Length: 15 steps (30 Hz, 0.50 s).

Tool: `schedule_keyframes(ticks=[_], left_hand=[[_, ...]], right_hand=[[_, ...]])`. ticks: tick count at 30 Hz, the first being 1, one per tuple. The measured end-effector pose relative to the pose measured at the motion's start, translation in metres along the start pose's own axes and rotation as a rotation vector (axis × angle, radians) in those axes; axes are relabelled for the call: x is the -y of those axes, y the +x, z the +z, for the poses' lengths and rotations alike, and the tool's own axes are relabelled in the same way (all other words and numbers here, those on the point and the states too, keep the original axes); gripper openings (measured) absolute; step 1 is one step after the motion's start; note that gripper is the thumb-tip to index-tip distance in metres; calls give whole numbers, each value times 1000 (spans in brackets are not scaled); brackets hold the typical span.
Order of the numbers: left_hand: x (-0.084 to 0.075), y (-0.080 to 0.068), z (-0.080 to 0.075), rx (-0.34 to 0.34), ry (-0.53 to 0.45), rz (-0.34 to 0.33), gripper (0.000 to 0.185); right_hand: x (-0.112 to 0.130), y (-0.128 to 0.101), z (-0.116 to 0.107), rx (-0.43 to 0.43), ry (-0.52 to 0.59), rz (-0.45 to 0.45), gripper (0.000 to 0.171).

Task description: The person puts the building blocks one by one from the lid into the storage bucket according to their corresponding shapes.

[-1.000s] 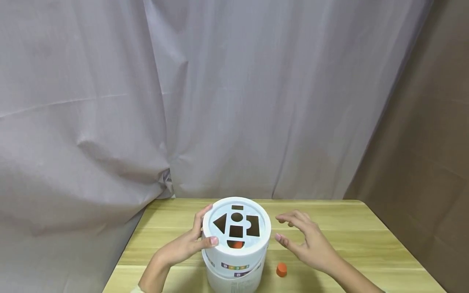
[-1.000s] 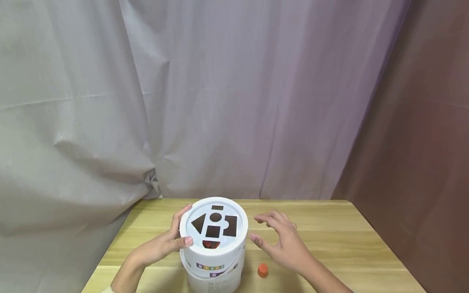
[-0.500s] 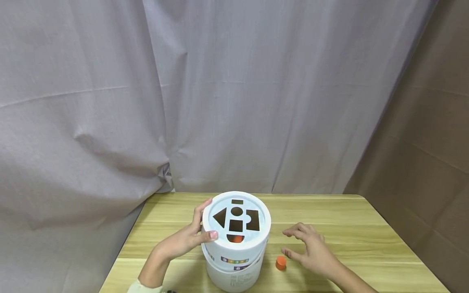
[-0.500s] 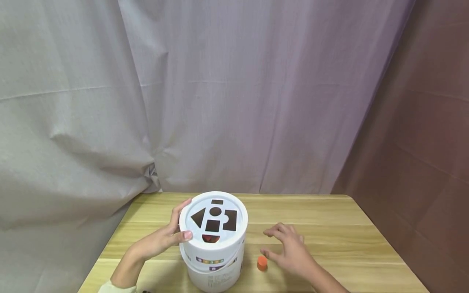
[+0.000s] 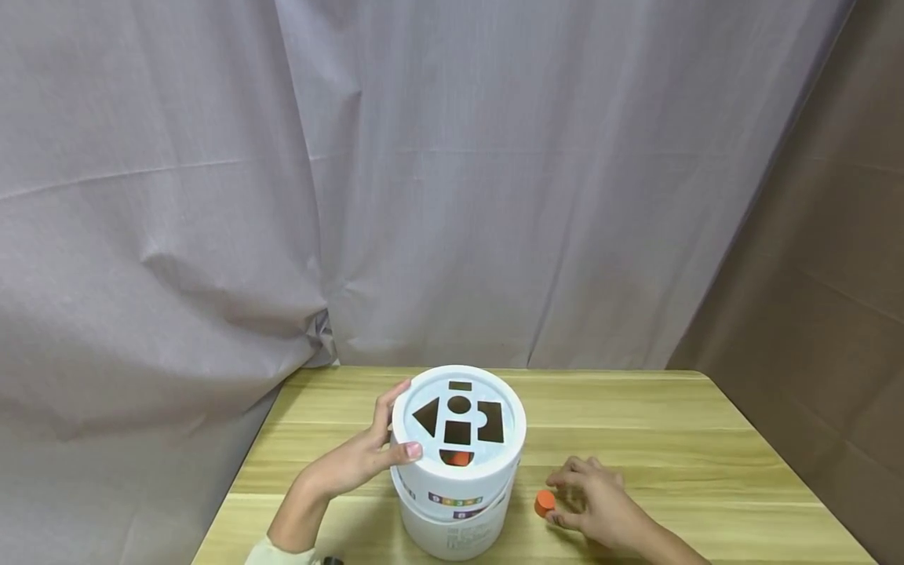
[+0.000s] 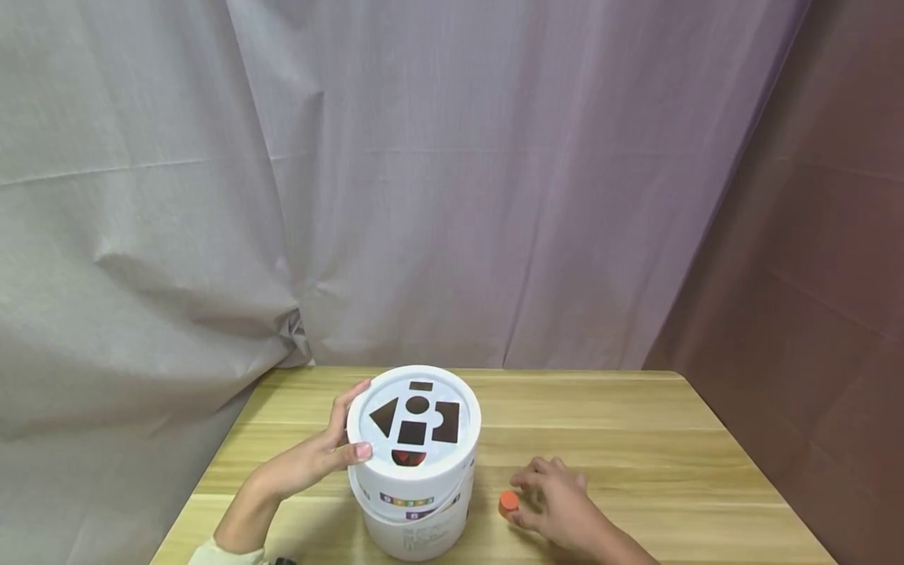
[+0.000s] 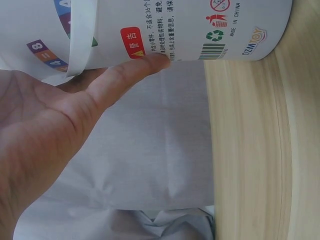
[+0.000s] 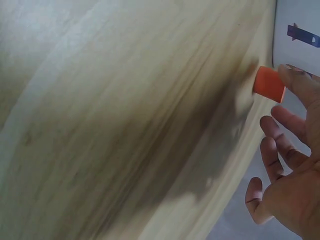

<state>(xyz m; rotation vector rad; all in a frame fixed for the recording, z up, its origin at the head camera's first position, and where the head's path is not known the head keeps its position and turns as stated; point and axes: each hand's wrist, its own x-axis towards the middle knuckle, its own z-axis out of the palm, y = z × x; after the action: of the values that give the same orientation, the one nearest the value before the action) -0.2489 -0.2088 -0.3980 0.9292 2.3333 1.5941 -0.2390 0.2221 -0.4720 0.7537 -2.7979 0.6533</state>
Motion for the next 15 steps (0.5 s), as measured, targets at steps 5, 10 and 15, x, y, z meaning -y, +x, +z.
schedule_keyframes(ticks=[5, 10, 15], left_hand=[[0, 0, 0, 0, -13, -10, 104], [0, -1, 1, 0, -20, -10, 104], [0, 0, 1, 1, -15, 2, 104]], right_hand=[[-4, -1, 4, 39, 15, -6, 33], [-7, 0, 8, 41, 17, -16, 30], [-4, 3, 10, 17, 21, -44, 38]])
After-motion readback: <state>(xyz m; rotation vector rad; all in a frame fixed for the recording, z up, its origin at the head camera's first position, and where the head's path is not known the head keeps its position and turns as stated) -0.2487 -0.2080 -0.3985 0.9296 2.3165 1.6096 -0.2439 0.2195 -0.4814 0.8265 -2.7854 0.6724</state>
